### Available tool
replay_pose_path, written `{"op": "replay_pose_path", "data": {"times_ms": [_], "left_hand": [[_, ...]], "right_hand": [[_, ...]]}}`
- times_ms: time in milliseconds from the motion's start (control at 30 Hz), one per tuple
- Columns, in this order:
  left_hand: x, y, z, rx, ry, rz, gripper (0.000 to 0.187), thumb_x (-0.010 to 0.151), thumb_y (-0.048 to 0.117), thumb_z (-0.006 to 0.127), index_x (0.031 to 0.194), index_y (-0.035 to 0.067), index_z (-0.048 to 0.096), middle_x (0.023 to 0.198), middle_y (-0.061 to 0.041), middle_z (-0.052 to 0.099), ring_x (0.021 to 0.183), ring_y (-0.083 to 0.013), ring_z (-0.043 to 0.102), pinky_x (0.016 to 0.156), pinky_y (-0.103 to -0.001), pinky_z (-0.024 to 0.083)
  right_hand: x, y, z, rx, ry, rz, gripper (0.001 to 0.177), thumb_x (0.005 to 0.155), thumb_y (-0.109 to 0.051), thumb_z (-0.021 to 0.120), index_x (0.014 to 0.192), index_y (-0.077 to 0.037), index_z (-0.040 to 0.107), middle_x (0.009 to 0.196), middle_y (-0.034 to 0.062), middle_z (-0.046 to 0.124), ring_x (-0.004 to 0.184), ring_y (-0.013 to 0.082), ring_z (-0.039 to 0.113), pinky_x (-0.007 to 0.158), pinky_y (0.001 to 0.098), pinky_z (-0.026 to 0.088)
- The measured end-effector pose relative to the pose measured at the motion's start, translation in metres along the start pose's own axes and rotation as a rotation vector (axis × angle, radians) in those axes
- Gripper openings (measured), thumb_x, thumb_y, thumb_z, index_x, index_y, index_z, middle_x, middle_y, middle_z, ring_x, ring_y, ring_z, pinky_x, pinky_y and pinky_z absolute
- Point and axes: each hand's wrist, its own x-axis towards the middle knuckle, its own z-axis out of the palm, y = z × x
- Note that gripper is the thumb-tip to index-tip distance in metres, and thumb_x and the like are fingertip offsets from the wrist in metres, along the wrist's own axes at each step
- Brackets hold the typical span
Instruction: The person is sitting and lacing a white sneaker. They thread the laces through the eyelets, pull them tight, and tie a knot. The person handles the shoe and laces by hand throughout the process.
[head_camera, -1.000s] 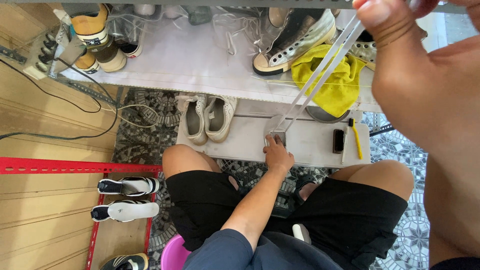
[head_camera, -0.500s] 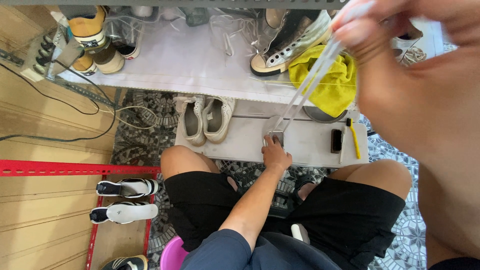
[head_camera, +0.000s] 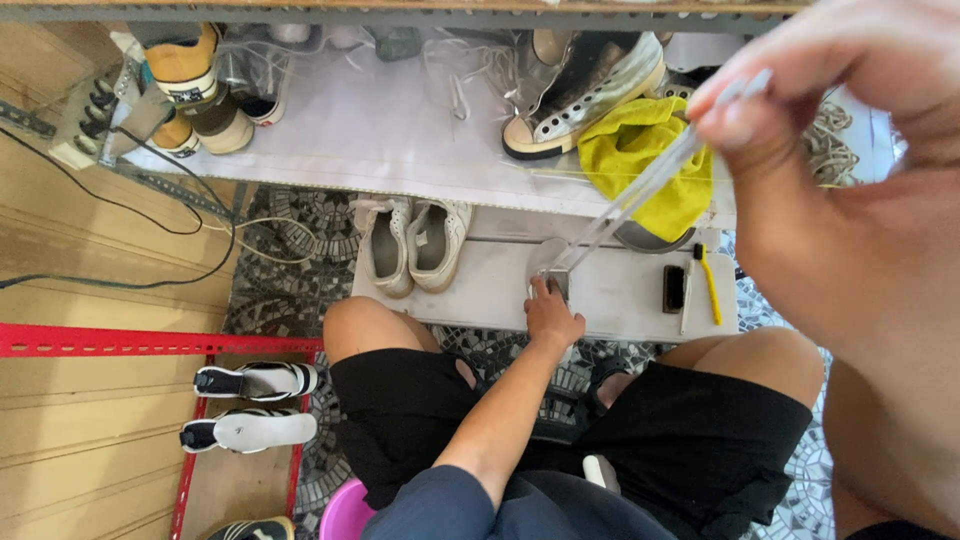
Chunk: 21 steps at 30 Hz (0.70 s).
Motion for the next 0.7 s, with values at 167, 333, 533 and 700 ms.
{"op": "replay_pose_path", "data": {"times_ms": [167,333,533,700], "left_hand": [[-0.025,-0.018,-0.049,-0.244,-0.074,0.031,0.078,0.098,0.067,0.067,0.159,0.022,0.046,0.184,-0.014,0.017,0.156,-0.0426,0.045,0.125,-0.052,0.047],[-0.013,-0.057,-0.071,-0.358,0.282,0.097,0.060,0.093,0.036,0.092,0.137,0.014,0.057,0.148,-0.007,0.059,0.131,-0.0316,0.065,0.095,-0.053,0.061],[0.036,-0.089,-0.044,-0.276,0.261,0.310,0.032,0.117,0.016,0.055,0.147,0.012,0.066,0.146,-0.013,0.064,0.136,-0.0436,0.065,0.105,-0.058,0.063],[0.050,-0.075,-0.035,-0.132,0.097,0.441,0.051,0.119,0.031,0.055,0.163,0.007,0.058,0.173,-0.019,0.053,0.163,-0.0381,0.046,0.129,-0.051,0.047]], "right_hand": [[-0.016,-0.014,-0.005,-0.001,-0.030,0.053,0.013,0.126,0.010,0.073,0.113,0.009,0.074,0.116,0.0228,0.075,0.109,0.0328,0.071,0.107,0.0452,0.053],[-0.066,-0.001,-0.006,0.196,-0.087,0.158,0.011,0.108,-0.007,0.062,0.099,-0.004,0.069,0.094,0.0057,0.073,0.089,0.0194,0.068,0.093,0.0327,0.054],[-0.256,0.117,0.012,0.490,-0.341,0.333,0.018,0.089,-0.040,0.079,0.086,-0.023,0.083,0.084,-0.0136,0.080,0.068,0.0044,0.077,0.073,0.0189,0.069],[-0.417,0.131,-0.005,0.407,-0.739,0.871,0.029,0.067,-0.050,0.108,0.069,-0.021,0.107,0.093,-0.0097,0.093,0.072,0.0060,0.090,0.084,0.0220,0.068]]}}
